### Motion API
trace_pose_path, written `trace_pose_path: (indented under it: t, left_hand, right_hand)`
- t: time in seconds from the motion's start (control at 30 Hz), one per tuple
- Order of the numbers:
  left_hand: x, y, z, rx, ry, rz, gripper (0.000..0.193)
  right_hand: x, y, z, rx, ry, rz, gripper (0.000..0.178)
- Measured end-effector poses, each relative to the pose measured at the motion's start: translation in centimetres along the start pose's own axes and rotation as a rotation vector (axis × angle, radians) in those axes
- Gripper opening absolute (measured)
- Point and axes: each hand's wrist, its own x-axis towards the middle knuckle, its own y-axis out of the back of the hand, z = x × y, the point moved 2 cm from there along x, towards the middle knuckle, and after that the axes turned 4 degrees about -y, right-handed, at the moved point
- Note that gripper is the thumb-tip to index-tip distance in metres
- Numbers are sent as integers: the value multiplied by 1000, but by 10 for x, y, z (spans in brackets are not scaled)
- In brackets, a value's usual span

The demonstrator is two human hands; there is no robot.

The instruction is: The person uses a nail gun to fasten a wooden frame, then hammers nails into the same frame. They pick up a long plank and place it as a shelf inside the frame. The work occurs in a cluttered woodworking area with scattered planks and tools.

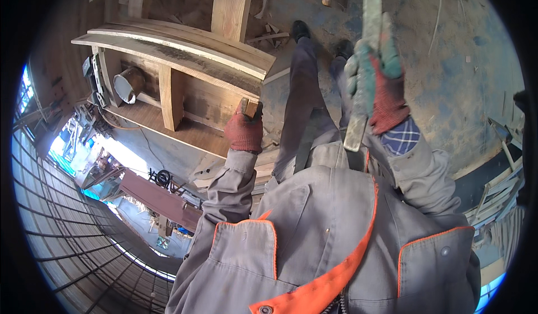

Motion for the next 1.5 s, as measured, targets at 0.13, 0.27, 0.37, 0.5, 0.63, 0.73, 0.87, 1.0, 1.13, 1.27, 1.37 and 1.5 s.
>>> trace_pose_path:
  t: [0.13, 0.27, 0.37, 0.5, 0.63, 0.73, 0.87, 1.0, 1.13, 1.27, 1.37, 1.5]
  left_hand:
    - [0, -1, -3, 104, 10, -32, 43]
    - [-3, 1, -3, 74, 3, -37, 45]
    - [-3, 3, -2, 58, 3, -33, 39]
    - [-2, 8, 2, 36, 1, -47, 37]
    - [-3, 8, 0, 96, 37, -86, 37]
    - [-2, 4, -5, 64, -2, -48, 35]
    - [-5, -4, -11, -48, -30, -10, 35]
    - [-6, 6, -11, -1, -43, -9, 44]
    - [6, 25, 11, 95, 5, -114, 50]
    - [45, 41, 55, -68, -87, -16, 40]
    - [66, 59, 77, -57, -71, -52, 41]
    - [60, 110, 69, -110, -161, -70, 42]
  right_hand:
    - [-3, -17, 30, -976, -5, -294, 52]
    - [0, -11, 4, -212, -44, -114, 50]
    - [9, 10, 13, -150, 199, 61, 50]
    - [26, 23, 51, -552, -265, -226, 26]
    - [22, 12, 31, -159, -159, -153, 23]
    - [14, 3, 26, -627, 5, -99, 20]
    - [22, 5, 63, -778, -235, -295, 31]
    - [35, 20, 89, -792, -180, -383, 59]
    - [12, 30, 69, -705, -173, -373, 58]
    - [-43, 37, 20, -340, -300, -79, 46]
    - [-68, 63, -14, -341, -155, 151, 24]
    - [-77, 157, -30, -408, -136, 395, 16]
